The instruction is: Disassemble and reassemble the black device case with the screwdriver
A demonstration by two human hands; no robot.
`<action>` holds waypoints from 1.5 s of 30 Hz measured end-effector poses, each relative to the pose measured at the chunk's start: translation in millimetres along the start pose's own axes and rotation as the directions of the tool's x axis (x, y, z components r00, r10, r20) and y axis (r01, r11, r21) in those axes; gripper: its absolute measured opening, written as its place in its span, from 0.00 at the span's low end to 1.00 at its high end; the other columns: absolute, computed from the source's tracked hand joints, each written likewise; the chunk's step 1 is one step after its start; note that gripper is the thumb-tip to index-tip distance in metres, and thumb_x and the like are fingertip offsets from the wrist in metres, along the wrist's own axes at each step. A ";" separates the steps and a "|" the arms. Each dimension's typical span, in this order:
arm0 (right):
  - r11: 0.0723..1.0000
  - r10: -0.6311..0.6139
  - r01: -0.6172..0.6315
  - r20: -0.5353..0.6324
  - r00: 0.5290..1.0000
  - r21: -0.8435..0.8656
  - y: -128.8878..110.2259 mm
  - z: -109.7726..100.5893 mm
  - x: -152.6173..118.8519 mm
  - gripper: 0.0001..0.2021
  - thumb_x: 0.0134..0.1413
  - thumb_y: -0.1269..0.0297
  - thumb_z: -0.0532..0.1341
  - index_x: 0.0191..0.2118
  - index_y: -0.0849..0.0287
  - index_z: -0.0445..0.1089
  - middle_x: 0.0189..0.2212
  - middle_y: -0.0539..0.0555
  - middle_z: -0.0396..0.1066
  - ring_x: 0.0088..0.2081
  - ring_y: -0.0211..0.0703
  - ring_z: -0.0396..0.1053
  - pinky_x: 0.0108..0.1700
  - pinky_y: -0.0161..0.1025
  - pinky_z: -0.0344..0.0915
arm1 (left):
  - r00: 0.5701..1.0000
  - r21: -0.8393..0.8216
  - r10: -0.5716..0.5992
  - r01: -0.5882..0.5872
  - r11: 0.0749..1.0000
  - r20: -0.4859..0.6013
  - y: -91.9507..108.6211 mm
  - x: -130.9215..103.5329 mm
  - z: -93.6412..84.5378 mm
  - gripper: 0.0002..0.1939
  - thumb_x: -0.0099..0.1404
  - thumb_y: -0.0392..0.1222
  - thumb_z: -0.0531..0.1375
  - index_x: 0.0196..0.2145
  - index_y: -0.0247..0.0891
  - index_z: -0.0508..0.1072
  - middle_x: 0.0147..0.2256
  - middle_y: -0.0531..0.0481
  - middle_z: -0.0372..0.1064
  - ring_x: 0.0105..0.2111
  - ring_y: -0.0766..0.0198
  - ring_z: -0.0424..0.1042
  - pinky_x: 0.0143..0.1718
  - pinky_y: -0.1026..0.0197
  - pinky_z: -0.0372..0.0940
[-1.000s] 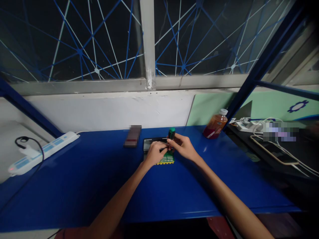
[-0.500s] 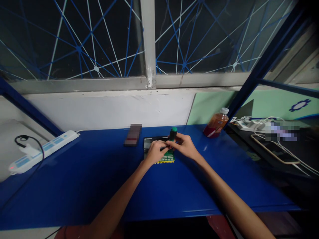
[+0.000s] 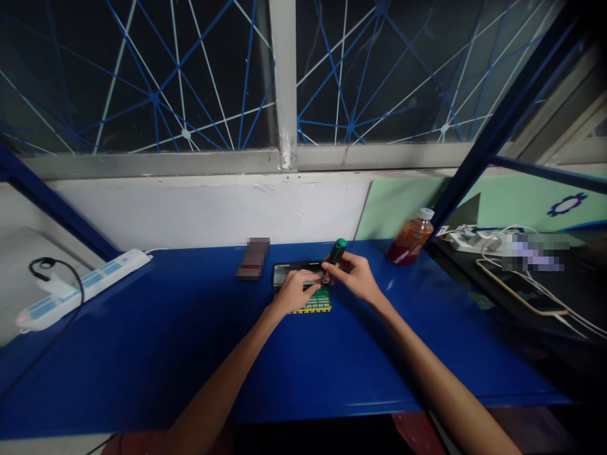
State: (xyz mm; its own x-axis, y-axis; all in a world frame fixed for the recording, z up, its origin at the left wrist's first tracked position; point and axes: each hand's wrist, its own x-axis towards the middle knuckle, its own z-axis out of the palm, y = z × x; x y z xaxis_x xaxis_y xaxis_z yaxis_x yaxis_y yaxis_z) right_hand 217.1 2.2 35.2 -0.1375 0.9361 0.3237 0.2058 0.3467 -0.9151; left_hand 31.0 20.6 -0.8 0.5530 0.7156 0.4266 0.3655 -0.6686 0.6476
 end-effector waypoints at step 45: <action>0.983 0.023 -0.027 0.026 0.999 0.183 -23.1 10.1 -1.4 0.15 0.51 0.52 0.64 0.35 0.60 0.68 0.20 0.51 0.72 0.21 0.41 0.71 0.26 0.40 0.69 | 0.991 -0.151 -0.136 0.136 0.979 0.009 20.8 -8.0 -29.8 0.08 0.61 0.39 0.62 0.37 0.37 0.79 0.39 0.46 0.77 0.40 0.58 0.75 0.46 0.58 0.67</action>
State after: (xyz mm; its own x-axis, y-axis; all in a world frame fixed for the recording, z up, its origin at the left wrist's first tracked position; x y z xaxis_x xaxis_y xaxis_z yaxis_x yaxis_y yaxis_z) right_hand 202.8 -7.7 53.5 -0.1576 0.9420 0.2964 0.0291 0.3045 -0.9521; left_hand 11.9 7.0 28.1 0.5053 0.7979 0.3286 0.3203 -0.5270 0.7872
